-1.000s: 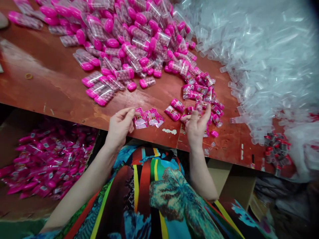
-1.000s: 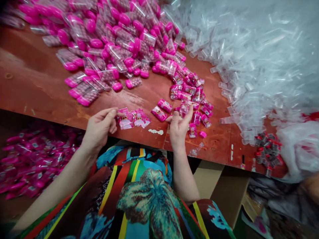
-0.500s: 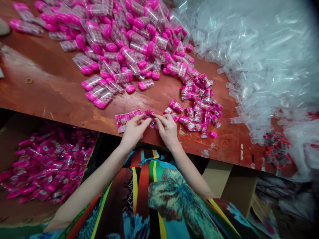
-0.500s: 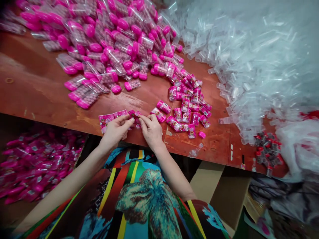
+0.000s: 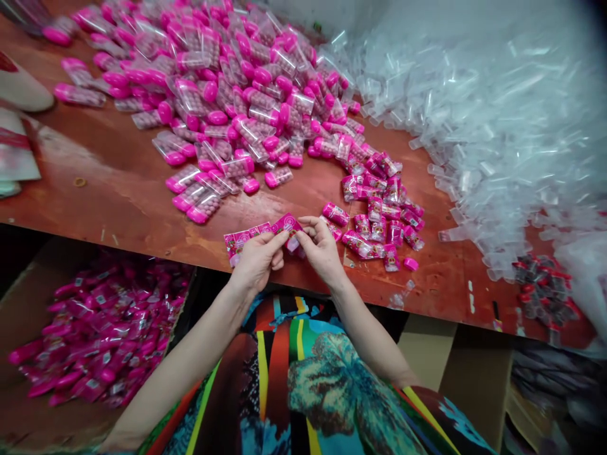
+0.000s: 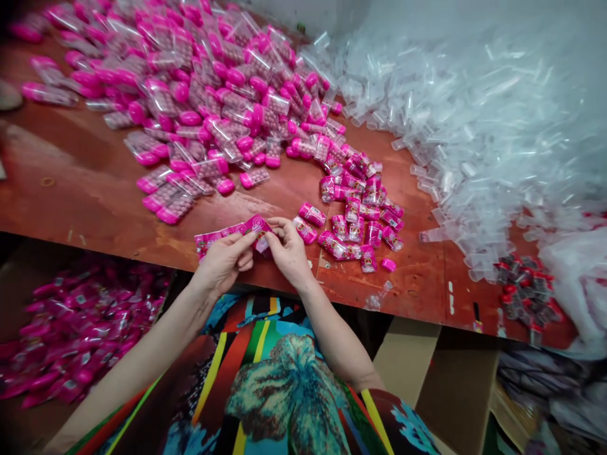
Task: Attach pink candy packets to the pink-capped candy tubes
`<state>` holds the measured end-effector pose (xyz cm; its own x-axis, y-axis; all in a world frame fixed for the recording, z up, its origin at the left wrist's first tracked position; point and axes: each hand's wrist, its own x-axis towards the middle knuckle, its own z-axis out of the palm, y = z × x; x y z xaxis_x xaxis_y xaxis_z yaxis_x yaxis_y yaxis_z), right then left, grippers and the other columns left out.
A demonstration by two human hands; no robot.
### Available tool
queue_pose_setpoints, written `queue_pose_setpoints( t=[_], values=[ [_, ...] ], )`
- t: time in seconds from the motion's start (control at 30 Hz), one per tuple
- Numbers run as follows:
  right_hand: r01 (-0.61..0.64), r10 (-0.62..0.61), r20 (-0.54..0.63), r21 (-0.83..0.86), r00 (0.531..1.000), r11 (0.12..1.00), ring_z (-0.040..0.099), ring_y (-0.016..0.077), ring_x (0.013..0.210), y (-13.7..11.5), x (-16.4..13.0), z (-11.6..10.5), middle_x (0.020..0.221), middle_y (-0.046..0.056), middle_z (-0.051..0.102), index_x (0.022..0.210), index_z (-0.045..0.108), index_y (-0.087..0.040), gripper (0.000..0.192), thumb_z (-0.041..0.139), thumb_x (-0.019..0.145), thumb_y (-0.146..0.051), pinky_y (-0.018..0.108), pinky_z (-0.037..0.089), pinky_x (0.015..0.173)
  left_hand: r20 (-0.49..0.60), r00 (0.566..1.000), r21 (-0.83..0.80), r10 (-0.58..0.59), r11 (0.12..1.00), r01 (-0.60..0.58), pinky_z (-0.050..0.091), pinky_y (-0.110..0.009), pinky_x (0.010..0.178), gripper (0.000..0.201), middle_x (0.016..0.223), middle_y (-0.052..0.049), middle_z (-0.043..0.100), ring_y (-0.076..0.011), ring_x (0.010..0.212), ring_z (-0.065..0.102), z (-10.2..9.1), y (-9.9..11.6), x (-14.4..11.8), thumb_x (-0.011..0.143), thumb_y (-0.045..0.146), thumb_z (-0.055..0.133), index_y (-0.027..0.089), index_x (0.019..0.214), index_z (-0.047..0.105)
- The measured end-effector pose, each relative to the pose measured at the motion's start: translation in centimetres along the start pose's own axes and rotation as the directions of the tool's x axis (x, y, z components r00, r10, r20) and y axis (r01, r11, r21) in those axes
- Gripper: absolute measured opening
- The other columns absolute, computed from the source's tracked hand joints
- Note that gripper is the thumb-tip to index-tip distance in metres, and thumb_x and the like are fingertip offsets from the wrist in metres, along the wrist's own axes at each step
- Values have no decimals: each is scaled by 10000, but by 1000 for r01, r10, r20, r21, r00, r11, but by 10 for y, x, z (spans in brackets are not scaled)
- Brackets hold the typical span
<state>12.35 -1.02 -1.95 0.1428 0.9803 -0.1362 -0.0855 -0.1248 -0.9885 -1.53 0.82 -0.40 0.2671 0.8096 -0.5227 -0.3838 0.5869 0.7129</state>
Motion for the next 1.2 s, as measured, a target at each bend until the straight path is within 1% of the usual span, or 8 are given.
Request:
queue_pose_setpoints(
  t=[0.17, 0.27, 0.47, 0.7, 0.8, 0.9, 1.03, 1.2],
  values=[
    [73, -70, 27, -157, 997, 985, 468, 116, 603, 6, 5, 14, 680, -66, 520, 1160, 556, -235, 213, 526, 972, -333, 246, 379, 595, -48, 999, -42, 16, 999, -18, 226, -183, 398, 398, 434, 82, 381, -28, 392, 307, -1, 8, 5, 621, 385, 910, 131, 632, 603],
    [189, -185, 43, -322, 982, 928, 548, 138, 672, 4, 12, 21, 811, -10, 626, 1203, 565, -228, 237, 476, 990, -277, 280, 437, 658, -59, 998, -72, 2, 997, -6, 238, -187, 400, 421, 434, 78, 383, -31, 391, 313, -4, 15, 8, 633, 402, 903, 138, 608, 576],
    [411, -271, 330, -498, 904, 763, 665, 219, 1013, -8, 49, 20, 1095, 70, 728, 1167, 652, -233, 266, 441, 1014, -287, 375, 497, 918, -145, 989, -121, 26, 992, -44, 244, -184, 394, 402, 481, 78, 415, -27, 392, 329, -20, 35, 11, 606, 334, 919, 142, 635, 567],
    [386, -229, 338, -897, 913, 215, 466, 320, 1251, -17, 127, 24, 1437, 160, 575, 1420, 563, -152, 464, 414, 981, -151, 456, 409, 996, -276, 960, -262, 36, 959, -111, 232, -163, 360, 398, 522, 93, 418, -10, 386, 298, -28, 48, 14, 628, 185, 892, 156, 624, 495],
    [372, -189, 349, -923, 918, 101, 442, 345, 1275, -15, 136, 28, 1402, 177, 586, 1391, 585, -160, 433, 393, 1004, -171, 484, 377, 1004, -278, 960, -347, -29, 935, -72, 232, -156, 345, 301, 537, 86, 462, -7, 372, 286, -27, 52, 13, 704, 141, 842, 148, 682, 542],
    [334, -232, 273, -897, 934, 288, 512, 321, 1195, -12, 124, 25, 1256, 187, 645, 1272, 633, -133, 348, 415, 1012, -212, 480, 375, 1016, -287, 955, -420, -74, 906, -56, 237, -152, 339, 235, 552, 76, 501, -6, 367, 285, -27, 55, 12, 780, 118, 789, 143, 718, 564],
    [142, -82, 168, -383, 982, 913, 624, 188, 826, -11, 77, 17, 965, 57, 676, 1113, 618, -185, 272, 494, 1000, -399, 351, 507, 806, -295, 952, -468, -82, 881, -69, 251, -156, 338, 208, 597, 66, 563, -3, 368, 293, -26, 54, 12, 811, 125, 779, 148, 753, 580],
    [-112, 104, 151, 41, 983, 993, 578, 102, 623, -9, 21, 19, 804, -29, 612, 1064, 632, -210, 322, 622, 923, -499, 257, 486, 642, -242, 968, -495, -62, 866, -69, 264, -153, 340, 238, 588, 67, 553, -2, 371, 307, -17, 44, 17, 812, 132, 791, 150, 734, 567]
  ],
)
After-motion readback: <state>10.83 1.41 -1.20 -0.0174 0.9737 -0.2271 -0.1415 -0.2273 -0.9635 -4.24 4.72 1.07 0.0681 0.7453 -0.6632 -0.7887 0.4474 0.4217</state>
